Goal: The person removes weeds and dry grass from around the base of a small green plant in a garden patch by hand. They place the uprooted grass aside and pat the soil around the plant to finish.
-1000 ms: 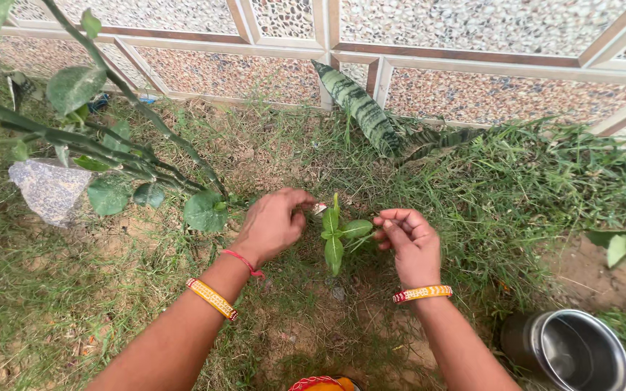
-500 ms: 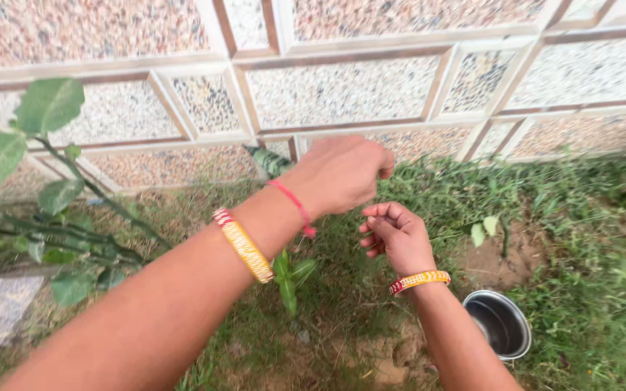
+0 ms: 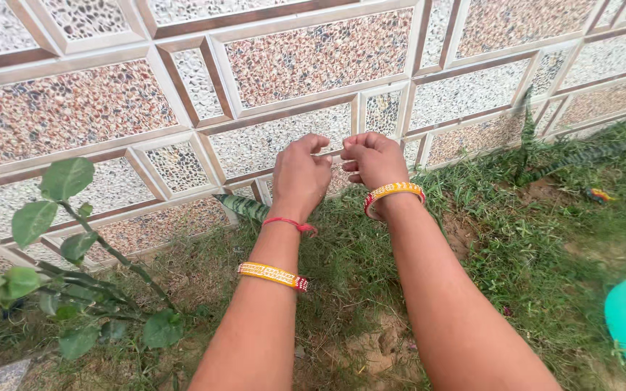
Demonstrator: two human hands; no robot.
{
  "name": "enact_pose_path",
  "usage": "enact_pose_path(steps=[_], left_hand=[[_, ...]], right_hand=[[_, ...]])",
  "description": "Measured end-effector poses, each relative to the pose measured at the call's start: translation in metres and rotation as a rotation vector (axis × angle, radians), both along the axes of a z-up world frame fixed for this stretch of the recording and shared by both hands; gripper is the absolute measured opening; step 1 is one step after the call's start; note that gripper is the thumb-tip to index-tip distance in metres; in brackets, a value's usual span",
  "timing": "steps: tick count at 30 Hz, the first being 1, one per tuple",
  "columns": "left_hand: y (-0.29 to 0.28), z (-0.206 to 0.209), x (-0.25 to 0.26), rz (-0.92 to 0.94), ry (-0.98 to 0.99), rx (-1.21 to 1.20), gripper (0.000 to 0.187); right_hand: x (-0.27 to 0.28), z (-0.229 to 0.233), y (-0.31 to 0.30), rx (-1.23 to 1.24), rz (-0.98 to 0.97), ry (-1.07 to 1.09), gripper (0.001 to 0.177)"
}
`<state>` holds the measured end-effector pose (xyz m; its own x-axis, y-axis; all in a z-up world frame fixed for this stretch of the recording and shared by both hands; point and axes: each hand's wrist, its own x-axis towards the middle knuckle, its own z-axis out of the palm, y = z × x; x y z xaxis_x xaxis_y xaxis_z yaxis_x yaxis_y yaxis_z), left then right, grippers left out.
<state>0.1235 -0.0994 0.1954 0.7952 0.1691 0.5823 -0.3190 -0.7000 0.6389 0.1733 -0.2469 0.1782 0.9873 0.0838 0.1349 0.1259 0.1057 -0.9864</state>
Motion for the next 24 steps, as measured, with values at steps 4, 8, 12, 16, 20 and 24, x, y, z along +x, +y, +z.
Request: enact_pose_path(steps=[4,8,12,16,20,24], left_hand=[[0.018,0.061,-0.04,-0.048,-0.121,-0.204,0.028],[0.008,0.108,-0.059,-0.338,-0.101,-0.718,0.03],[-0.015,0.129,-0.094,-0.771,-0.223,-1.16,0.052],[-0.021,0.144,-0.155,-1.111,-0.056,-1.424,0.075],[-0.013,0.167,-0.203,-1.06,-0.045,-1.321,0.066],[-0.011,0.188,-0.228,-0.571,-0.234,-1.158,0.032]], right_hand=[[-0.062,0.065,0.01,-0.04,-0.045,-0.182,0.018],[-0.124,0.119,0.012,0.112,0.139,-0.248,0.027],[-0.163,0.149,0.009,0.317,0.368,-0.119,0.028],[-0.19,0.169,0.005,0.08,0.163,-0.395,0.031],[-0.245,0.197,0.005,-0.077,-0.206,-0.518,0.026],[-0.303,0.218,0.005,-0.13,-0.173,-0.885,0.022]])
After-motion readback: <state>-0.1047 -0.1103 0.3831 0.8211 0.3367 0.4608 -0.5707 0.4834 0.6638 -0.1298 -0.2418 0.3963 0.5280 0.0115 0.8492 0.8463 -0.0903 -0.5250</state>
